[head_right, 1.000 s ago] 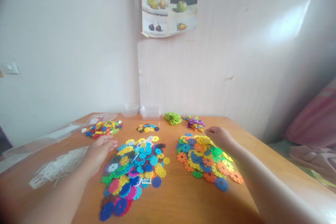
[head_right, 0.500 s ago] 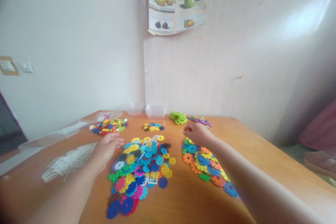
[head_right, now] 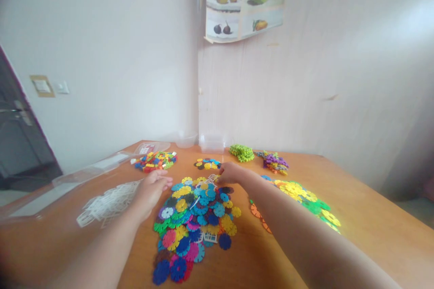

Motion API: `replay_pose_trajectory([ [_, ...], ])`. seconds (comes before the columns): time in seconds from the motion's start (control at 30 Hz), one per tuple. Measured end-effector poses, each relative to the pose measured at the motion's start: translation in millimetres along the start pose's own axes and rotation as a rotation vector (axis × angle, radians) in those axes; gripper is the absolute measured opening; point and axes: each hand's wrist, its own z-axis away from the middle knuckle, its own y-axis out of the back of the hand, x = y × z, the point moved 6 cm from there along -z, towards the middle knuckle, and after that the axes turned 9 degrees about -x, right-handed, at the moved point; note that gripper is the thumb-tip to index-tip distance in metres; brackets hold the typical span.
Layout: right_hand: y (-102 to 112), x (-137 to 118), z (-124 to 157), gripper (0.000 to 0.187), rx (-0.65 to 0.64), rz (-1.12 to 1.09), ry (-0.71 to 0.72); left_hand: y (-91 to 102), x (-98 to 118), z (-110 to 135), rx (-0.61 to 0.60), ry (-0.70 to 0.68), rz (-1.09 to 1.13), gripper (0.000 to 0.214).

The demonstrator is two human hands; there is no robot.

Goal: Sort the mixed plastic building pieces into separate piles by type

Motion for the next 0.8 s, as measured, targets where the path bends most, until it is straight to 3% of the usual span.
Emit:
replay_pose_trajectory([
  [0.2, -1, -1, -2, 0.025, -0.022, 0.002, -0.066, -0.2, -2, -1, -0.005, -0.011, -0.016, 0.037],
  [0.37, 0, 1, 1, 0.029, 0.072, -0.004, -0.057, -0.5, 1, 1, 0.008, -0.001, -0.009, 0.037],
  [0.5, 3, 8, 7, 0.016, 0.139, -0.037, -0.042, -0.9, 1, 0, 0.002, -0.002, -0.001, 0.038],
  [0.63, 14, 19, 22, 0.006, 0.195, -0.087, -0.029, -0.7, 2, 0, -0.001, -0.003, -0.018, 0.039],
  [0.8, 39, 51, 61, 0.012, 0.296, -0.156, -0.040, -0.5, 4, 0, 0.005, 0.006, -0.010, 0.039],
])
